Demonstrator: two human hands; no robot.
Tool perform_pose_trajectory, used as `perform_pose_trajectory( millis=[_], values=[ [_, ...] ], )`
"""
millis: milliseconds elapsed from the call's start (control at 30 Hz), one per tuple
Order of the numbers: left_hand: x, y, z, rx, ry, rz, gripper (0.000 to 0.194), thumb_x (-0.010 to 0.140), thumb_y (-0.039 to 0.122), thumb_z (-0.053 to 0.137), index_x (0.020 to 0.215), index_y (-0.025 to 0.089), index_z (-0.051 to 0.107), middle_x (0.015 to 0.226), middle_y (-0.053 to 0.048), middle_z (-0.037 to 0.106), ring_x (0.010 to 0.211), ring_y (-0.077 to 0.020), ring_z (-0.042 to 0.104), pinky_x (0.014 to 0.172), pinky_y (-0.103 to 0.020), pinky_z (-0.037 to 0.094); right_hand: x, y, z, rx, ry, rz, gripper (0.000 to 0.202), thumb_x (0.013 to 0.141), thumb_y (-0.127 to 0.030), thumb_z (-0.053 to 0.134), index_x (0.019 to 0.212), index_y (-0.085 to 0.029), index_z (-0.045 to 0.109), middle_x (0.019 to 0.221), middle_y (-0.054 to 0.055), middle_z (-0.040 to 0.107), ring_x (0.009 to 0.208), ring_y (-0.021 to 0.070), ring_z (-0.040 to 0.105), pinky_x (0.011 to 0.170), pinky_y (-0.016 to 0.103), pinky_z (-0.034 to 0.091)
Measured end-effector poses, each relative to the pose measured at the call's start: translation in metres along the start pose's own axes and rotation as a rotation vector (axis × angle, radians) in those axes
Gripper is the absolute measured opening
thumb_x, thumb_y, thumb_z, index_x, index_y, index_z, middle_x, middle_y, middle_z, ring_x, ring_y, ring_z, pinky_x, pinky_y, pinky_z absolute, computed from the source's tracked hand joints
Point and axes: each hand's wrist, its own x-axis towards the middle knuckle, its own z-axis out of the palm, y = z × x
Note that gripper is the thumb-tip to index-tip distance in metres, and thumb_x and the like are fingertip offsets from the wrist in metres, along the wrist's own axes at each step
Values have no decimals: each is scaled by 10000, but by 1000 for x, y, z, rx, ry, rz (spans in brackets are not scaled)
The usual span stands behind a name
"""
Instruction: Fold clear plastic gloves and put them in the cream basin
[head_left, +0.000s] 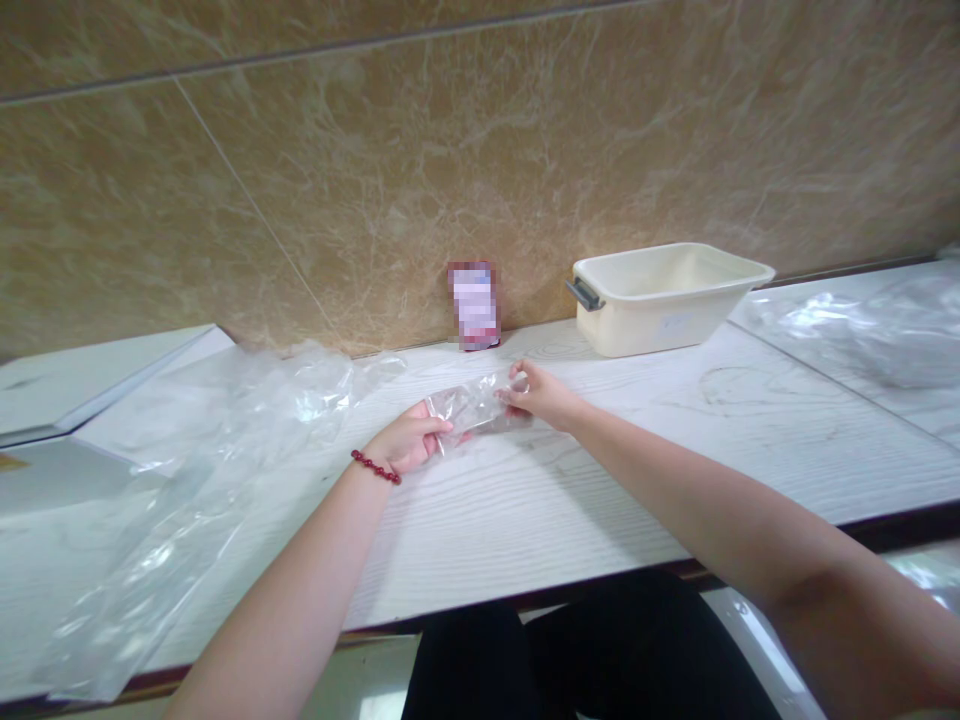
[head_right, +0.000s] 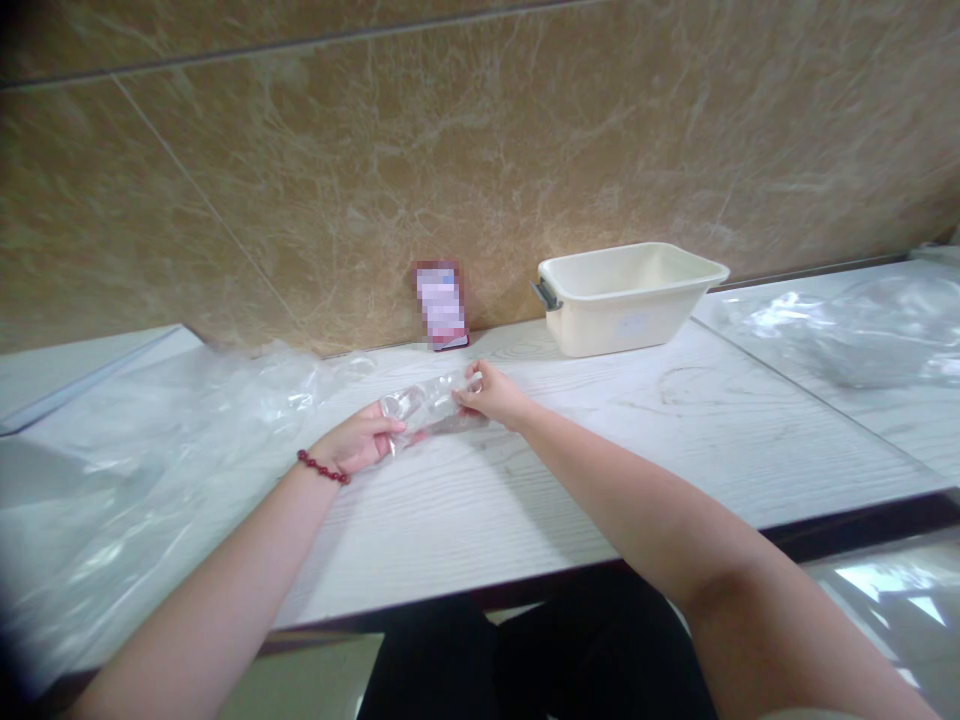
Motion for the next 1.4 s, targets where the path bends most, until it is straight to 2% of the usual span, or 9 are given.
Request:
perform_pose_trajectory(
  millis=[233,300,433,633,733,833,900,1133,1400],
  values=[
    [0,2,2,-45,63,-33,427,638,-56,414,1029,102,477,958,-117,604,878,-207,572,794,-341,444,-1,-5,-5,8,-40,-128,603,657,-249,567,1180,-274,269,513,-87,519,426,66,520,371,134,371],
    [0,2,2,-63,72,-26,434,641,-56,405,1038,106,472,949,-115,607,866,-205,576,781,-338,451,-2,-7,-5,26,-80,-128,489,674,-222,542,1134,-265,381,558,-65,543,441,58,522,376,136,380],
    [0,3,1,-104,90,0,552,633,-63,399,1142,151,406,967,-97,598,847,-193,584,778,-342,451,-1,-6,-2,68,-122,-67,126,689,-212,525,798,-172,574,567,-30,552,473,50,525,434,153,425],
    [0,3,2,-90,131,94,803,670,-33,411,1275,378,81,785,15,600,625,-105,606,720,-346,464,-1,-3,-2,130,-135,-32,148,689,-242,546,808,-161,582,540,-36,550,493,57,546,515,187,465],
    [2,2,3,-37,101,158,740,666,-37,414,1251,372,219,773,19,602,596,-89,596,711,-318,467,-1,-4,-2,127,-127,-21,141,698,-230,538,811,-158,582,557,-29,563,501,57,552,526,186,469],
    [4,2,3,26,116,141,468,669,-14,419,1081,189,510,889,-53,609,705,-129,601,721,-281,463,-2,-5,-2,130,-128,-27,130,701,-210,531,808,-156,582,563,-27,572,513,57,556,542,189,476],
    [5,2,3,53,127,130,364,670,-5,426,977,122,574,900,-79,614,740,-145,597,715,-259,461,-2,-6,-2,137,-137,-34,126,700,-196,531,806,-155,584,567,-28,577,518,55,556,555,193,483],
    [7,1,-6,97,142,131,343,682,84,548,1020,137,563,739,-44,634,620,-90,569,589,-176,434,-4,-10,0,168,-163,8,114,717,-147,519,808,-159,586,573,-16,597,560,74,579,580,213,498],
    [-1,8,-13,187,16,85,575,619,67,622,1156,178,449,746,-32,623,592,-67,547,513,-132,392,-3,-7,-6,59,-259,-15,253,748,-179,491,996,-190,541,688,16,623,597,80,585,585,211,498]
  ],
)
